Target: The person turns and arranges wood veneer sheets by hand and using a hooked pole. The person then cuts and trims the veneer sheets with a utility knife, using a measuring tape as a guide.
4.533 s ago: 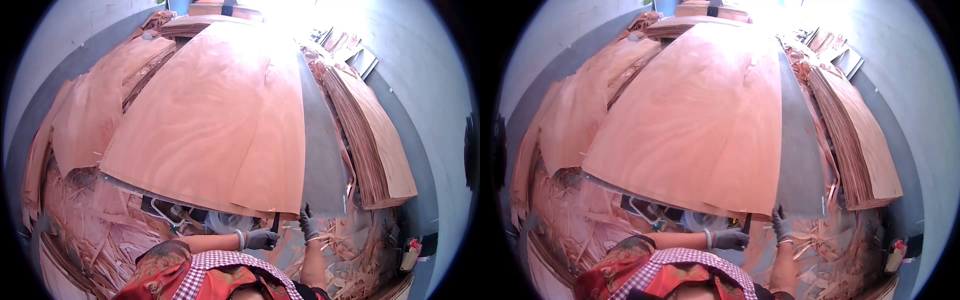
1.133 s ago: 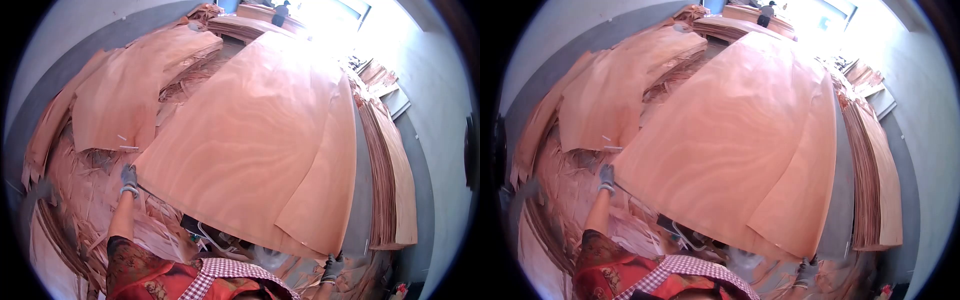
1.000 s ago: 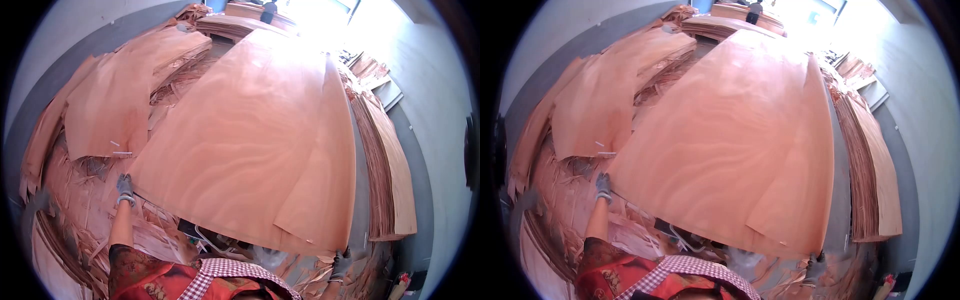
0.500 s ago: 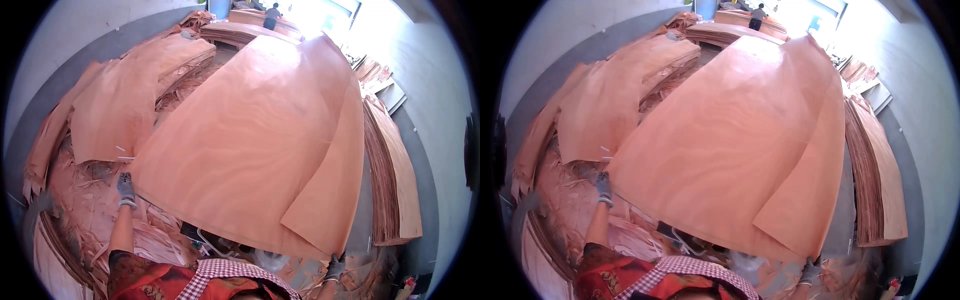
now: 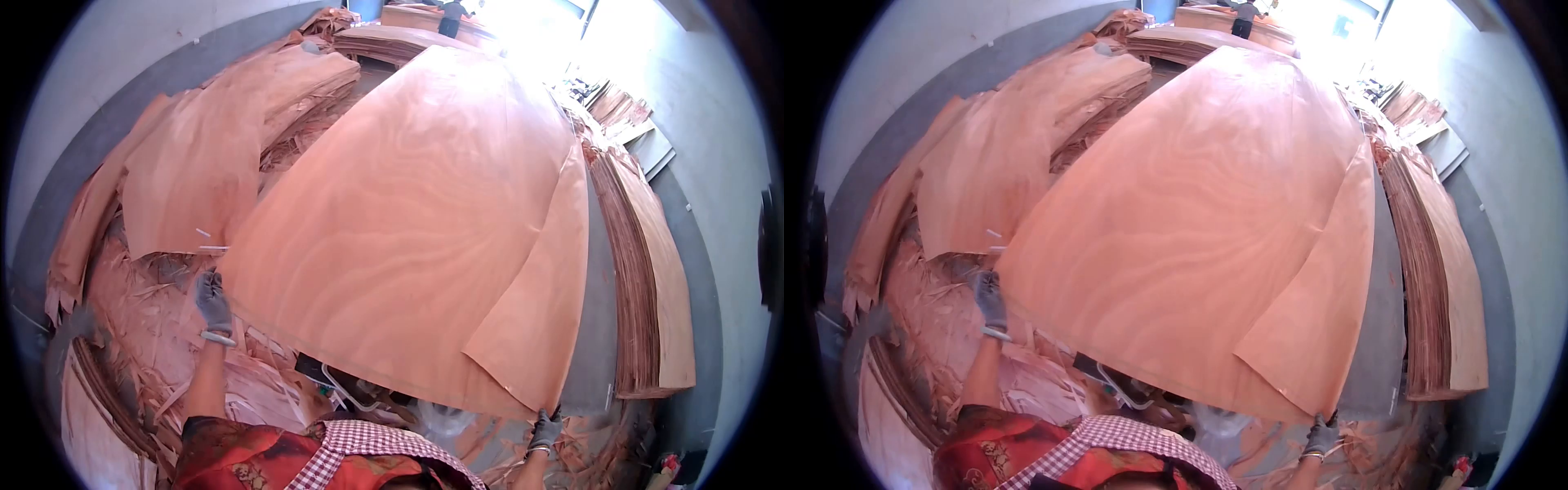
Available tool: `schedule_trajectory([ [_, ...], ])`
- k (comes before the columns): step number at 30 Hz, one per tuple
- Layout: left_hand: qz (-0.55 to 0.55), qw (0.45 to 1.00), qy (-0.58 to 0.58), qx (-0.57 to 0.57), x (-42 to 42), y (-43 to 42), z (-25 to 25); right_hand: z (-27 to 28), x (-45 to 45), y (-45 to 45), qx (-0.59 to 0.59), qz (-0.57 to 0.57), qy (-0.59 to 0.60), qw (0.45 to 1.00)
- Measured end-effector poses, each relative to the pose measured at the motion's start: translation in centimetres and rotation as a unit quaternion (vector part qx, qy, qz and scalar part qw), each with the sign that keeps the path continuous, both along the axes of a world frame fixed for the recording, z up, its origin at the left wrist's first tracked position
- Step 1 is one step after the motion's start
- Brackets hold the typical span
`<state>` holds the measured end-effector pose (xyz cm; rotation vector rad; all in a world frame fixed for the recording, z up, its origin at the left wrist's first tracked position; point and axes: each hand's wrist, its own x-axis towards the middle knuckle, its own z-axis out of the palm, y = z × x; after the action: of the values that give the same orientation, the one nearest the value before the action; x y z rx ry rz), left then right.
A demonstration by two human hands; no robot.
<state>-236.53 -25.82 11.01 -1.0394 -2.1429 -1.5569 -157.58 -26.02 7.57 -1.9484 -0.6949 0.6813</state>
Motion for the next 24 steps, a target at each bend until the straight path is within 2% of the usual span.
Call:
schedule_trajectory([
  [2,-0.014,0.999,0.043,0.014,3.1,-0.7,3.0,0.3,-0.2,-0.4,-0.011,0.005,0.001,1.000],
  [5,0.028,0.999,0.034,0.019,5.5,-2.7,4.5,-1.9,1.7,-1.7,0.039,0.007,-0.020,0.999],
  [8,0.063,0.991,-0.120,0.001,1.2,-3.9,-2.1,-2.7,2.0,-1.9,0.052,-0.018,0.036,0.998],
  [9,0.067,0.988,-0.136,0.004,-0.8,-3.6,-4.7,-2.5,2.3,-2.0,0.049,-0.026,0.058,0.997],
  [11,0.072,0.983,-0.169,0.018,-4.3,-1.6,-8.4,-0.2,1.0,-0.1,0.029,-0.013,-0.009,0.999],
  [14,0.097,0.994,0.038,-0.033,-3.4,1.8,-5.6,1.0,1.5,3.1,0.030,-0.005,-0.041,0.999],
  [16,0.097,0.986,-0.049,-0.126,-5.5,3.6,-7.5,2.4,0.2,4.9,0.021,0.009,-0.019,1.000],
  [17,0.096,0.976,-0.099,-0.171,-6.3,3.9,-10.0,3.3,0.0,5.6,0.016,0.019,-0.014,1.000],
  [18,0.139,0.971,-0.065,-0.184,-7.6,4.2,-12.6,2.8,-0.1,6.0,0.008,0.014,-0.011,1.000],
  [21,0.125,0.968,-0.079,-0.203,-7.0,3.4,-11.5,-0.3,1.7,6.6,0.010,0.025,-0.020,0.999],
  [24,0.069,0.948,-0.246,-0.189,-6.6,2.3,-8.8,-0.2,0.8,6.7,-0.008,0.013,-0.008,1.000],
])
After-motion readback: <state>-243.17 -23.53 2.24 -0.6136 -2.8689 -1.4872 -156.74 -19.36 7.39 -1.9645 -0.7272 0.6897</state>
